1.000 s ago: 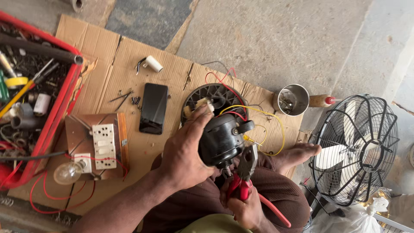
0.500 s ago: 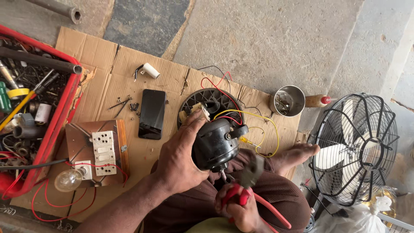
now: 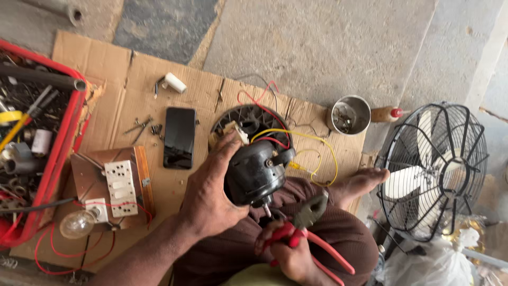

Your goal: The person is repairing a disassembled electric motor. They insert a cylindrical metal part into the motor's shaft, apply lubricant from a bottle to the shaft and a circular metal component, and then use pliers to tap and adjust the parts.

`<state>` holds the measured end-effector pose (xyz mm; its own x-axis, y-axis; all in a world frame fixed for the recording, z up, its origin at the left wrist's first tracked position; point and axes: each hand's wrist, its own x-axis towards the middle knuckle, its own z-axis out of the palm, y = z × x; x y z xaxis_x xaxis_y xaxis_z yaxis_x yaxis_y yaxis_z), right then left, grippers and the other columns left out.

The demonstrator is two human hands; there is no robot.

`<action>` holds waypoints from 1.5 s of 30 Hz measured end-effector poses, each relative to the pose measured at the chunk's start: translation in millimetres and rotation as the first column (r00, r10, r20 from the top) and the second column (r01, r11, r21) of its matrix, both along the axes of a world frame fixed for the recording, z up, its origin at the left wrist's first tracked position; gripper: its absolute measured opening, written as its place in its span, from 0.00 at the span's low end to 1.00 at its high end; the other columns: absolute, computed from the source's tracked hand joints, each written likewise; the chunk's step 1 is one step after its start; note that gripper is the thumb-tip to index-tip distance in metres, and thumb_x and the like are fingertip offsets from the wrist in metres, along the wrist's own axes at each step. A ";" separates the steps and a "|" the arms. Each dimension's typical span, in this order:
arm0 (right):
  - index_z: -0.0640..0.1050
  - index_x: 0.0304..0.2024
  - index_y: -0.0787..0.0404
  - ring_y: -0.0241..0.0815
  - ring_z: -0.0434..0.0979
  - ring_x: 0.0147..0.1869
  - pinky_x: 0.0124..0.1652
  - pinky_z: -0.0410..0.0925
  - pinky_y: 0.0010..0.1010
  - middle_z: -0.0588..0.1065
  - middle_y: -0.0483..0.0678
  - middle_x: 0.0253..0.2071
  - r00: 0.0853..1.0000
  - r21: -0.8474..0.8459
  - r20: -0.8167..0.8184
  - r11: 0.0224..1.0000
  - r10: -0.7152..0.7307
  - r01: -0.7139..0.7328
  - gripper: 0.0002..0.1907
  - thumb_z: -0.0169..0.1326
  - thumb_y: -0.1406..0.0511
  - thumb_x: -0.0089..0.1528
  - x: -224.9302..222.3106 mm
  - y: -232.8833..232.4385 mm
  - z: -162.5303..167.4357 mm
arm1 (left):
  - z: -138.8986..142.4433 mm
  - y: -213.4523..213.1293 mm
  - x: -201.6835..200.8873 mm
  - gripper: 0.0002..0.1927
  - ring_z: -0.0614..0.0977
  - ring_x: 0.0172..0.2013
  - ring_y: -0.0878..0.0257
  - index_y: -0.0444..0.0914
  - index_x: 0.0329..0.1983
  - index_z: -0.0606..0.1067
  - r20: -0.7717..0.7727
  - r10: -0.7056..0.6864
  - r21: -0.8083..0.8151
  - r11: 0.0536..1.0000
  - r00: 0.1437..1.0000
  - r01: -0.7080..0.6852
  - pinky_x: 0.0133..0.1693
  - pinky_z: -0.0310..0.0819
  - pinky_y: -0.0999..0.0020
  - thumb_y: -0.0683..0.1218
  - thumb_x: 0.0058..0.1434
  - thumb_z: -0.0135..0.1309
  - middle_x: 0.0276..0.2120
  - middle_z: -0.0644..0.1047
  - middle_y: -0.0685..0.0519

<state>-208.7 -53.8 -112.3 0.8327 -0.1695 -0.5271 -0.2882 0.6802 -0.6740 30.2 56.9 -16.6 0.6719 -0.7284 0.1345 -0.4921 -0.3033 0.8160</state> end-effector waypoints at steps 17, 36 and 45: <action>0.70 0.42 0.70 0.52 0.76 0.33 0.35 0.72 0.41 0.75 0.59 0.30 0.994 0.017 -0.114 1.000 -0.006 0.008 0.23 0.45 0.79 0.42 -11.6 -27.5 17.0 | 23.6 -1.0 10.1 0.54 0.81 0.56 0.53 0.34 0.67 0.62 -0.546 0.056 -0.170 0.970 0.836 -0.176 0.59 0.78 0.60 0.43 0.35 0.75 0.56 0.77 0.44; 0.48 0.80 0.63 0.46 0.81 0.49 0.42 0.75 0.33 0.69 0.63 0.67 0.975 -0.399 0.197 0.917 0.103 -0.016 0.35 0.42 0.66 0.73 -13.1 -96.4 198.0 | 70.4 -23.4 -29.1 0.34 0.83 0.35 0.58 0.38 0.55 0.72 -0.990 -0.121 -0.054 0.783 -0.066 -0.620 0.30 0.86 0.64 0.58 0.48 0.64 0.43 0.78 0.44; 0.61 0.77 0.55 0.35 0.72 0.31 0.28 0.69 0.26 0.78 0.54 0.41 0.979 -0.551 -0.032 0.814 0.201 -0.185 0.31 0.47 0.63 0.71 33.9 -69.7 215.0 | 54.8 -25.7 -34.6 0.30 0.79 0.32 0.62 0.38 0.54 0.75 -0.993 -0.096 -0.029 0.760 -0.069 -0.649 0.31 0.81 0.65 0.58 0.53 0.67 0.42 0.79 0.47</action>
